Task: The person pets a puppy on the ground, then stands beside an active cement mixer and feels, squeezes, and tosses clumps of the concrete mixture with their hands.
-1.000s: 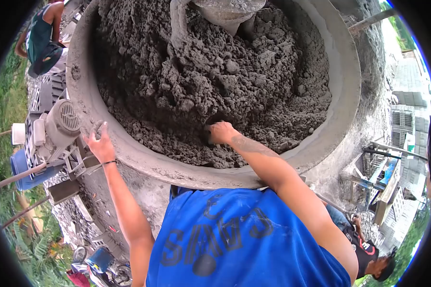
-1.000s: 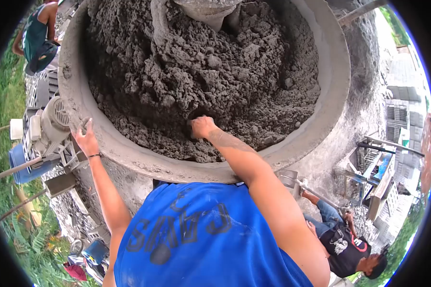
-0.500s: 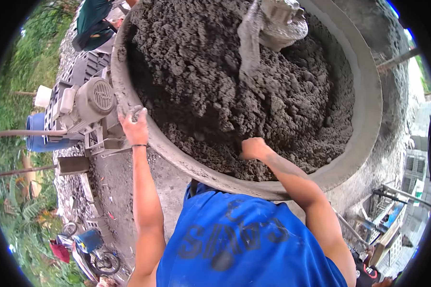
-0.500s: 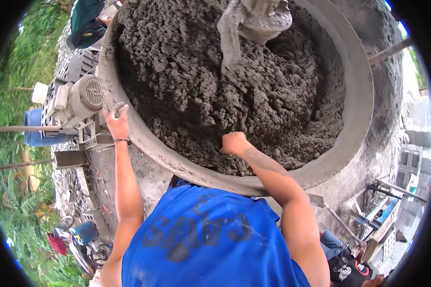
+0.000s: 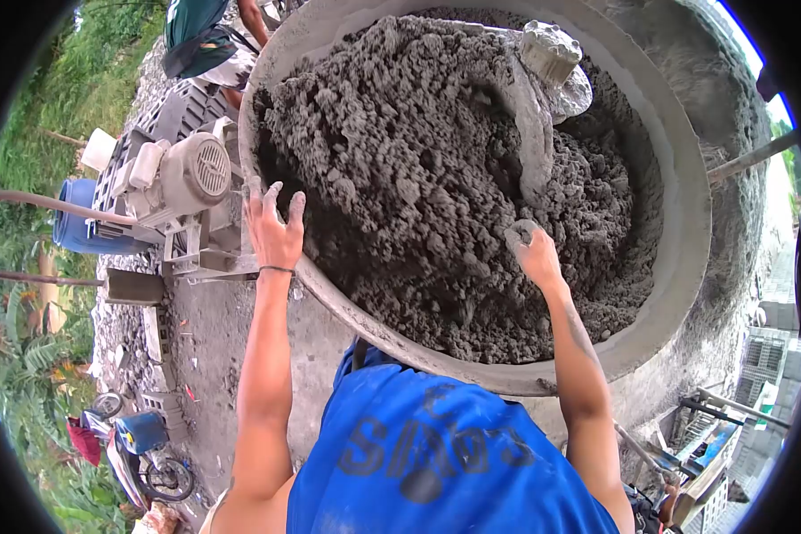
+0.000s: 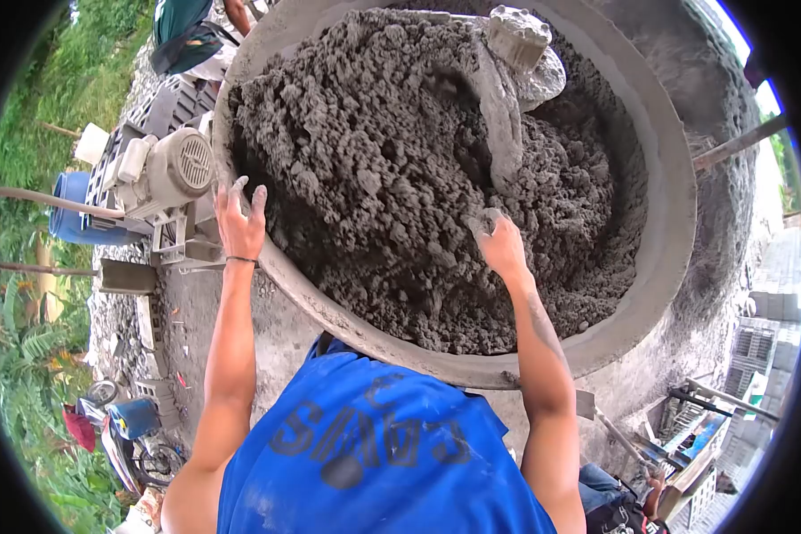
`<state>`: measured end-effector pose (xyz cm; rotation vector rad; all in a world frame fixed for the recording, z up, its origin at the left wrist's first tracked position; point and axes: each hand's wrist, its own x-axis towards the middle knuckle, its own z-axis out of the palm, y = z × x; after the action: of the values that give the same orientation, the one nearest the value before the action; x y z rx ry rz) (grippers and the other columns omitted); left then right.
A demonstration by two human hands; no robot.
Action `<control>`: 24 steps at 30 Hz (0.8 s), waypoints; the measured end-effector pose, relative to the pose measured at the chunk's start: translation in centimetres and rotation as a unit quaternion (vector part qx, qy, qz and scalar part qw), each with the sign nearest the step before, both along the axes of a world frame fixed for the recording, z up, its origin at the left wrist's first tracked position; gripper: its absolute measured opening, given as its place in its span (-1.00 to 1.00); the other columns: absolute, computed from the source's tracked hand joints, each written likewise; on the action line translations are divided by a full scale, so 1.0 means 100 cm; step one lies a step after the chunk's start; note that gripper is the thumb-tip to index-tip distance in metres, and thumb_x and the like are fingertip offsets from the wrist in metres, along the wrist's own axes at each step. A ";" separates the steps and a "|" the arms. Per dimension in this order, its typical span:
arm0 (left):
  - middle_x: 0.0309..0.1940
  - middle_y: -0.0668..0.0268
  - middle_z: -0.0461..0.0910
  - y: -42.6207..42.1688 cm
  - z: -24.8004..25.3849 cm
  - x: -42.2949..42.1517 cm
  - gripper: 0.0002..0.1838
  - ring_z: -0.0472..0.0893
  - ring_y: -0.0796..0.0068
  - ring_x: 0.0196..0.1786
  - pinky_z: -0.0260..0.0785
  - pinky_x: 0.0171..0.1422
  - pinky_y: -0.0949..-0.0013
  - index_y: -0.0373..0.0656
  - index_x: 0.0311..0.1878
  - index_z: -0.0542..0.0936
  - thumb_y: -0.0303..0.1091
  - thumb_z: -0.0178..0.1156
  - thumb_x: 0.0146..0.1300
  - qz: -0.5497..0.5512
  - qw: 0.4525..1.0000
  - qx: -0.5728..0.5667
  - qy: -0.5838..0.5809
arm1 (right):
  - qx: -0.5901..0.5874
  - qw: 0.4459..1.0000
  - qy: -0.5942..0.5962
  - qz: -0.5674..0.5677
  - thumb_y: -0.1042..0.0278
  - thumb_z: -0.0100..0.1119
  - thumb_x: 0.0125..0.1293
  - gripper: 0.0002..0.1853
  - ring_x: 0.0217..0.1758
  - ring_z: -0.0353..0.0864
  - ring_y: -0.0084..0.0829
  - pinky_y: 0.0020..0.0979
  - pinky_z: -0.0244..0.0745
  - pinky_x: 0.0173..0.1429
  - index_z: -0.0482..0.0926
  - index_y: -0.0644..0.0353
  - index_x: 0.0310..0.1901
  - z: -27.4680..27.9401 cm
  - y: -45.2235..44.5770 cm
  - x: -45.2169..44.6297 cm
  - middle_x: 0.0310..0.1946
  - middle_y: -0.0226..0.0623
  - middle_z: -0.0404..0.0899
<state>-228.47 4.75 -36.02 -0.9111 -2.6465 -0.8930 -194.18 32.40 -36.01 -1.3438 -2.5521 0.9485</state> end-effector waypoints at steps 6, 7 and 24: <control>0.46 -0.02 0.15 -0.006 0.012 -0.025 -0.21 0.22 -0.06 0.45 0.18 0.44 0.05 -0.13 0.41 0.27 0.18 0.16 0.28 -0.150 0.987 -0.033 -0.052 | 0.055 0.995 0.079 -0.036 0.03 0.13 0.35 -0.48 0.19 0.50 0.03 -0.16 0.35 0.27 0.47 0.26 0.17 -0.035 -0.003 -0.036 0.08 0.09 0.56; 0.47 0.03 0.14 -0.007 0.014 -0.028 -0.18 0.21 -0.03 0.46 0.20 0.43 0.06 -0.10 0.43 0.24 0.22 0.16 0.26 -0.163 0.978 -0.070 -0.109 | 0.068 0.994 0.082 -0.038 0.01 0.11 0.35 -0.45 0.21 0.48 0.06 -0.13 0.35 0.27 0.45 0.27 0.21 -0.039 -0.002 -0.041 0.10 0.14 0.54; 0.37 -0.11 0.28 0.011 -0.031 -0.043 -0.11 0.34 -0.03 0.37 0.23 0.43 0.14 -0.20 0.40 0.29 0.30 0.14 0.22 -0.266 0.887 -0.280 -0.253 | 0.033 0.989 -0.089 -0.111 -0.22 -0.16 0.35 -0.38 0.18 0.47 0.15 -0.09 0.37 0.23 0.56 0.14 0.12 -0.053 0.090 0.042 0.09 0.16 0.52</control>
<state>-232.77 5.87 -39.17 -1.8310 -3.2460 -0.4833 -190.01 41.44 -41.34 -1.7184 -2.4606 0.7281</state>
